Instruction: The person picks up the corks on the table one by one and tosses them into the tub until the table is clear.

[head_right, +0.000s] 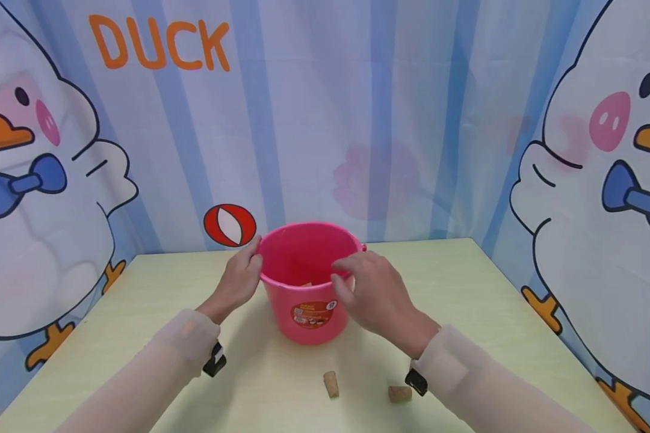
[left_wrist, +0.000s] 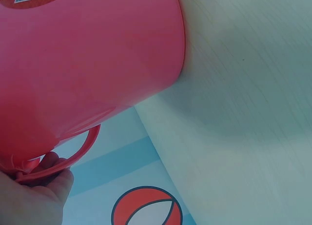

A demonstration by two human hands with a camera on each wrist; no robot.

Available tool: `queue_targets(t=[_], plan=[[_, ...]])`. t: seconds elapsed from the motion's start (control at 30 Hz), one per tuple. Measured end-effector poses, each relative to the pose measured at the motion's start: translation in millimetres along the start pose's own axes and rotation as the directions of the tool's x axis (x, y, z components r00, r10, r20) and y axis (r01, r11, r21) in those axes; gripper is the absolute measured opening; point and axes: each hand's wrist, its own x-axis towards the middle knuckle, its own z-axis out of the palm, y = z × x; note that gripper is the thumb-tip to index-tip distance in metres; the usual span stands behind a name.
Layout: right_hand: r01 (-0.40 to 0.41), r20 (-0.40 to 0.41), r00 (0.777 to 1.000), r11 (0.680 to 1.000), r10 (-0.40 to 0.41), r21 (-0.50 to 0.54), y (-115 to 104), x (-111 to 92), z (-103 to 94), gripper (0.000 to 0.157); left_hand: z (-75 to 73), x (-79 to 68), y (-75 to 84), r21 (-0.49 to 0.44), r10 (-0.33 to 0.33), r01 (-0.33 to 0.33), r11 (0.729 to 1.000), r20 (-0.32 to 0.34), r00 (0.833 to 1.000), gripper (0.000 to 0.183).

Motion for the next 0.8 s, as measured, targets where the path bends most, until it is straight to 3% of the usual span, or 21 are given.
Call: queue_targets(t=[0.37, 0.8], plan=[[0.071, -0.063, 0.995, 0.997, -0.071, -0.008, 1.7, -14.2, 0.1, 0.027, -0.7, -0.3, 0.8, 0.000, -0.006, 0.006, 1.000, 0.007, 1.000, 0.062], [0.054, -0.058, 0.997, 0.999, -0.054, -0.006, 9.4, -29.2, 8.6, 0.029, -2.3, 0.1, 1.4, 0.007, -0.009, 0.009, 1.000, 0.015, 1.000, 0.063]])
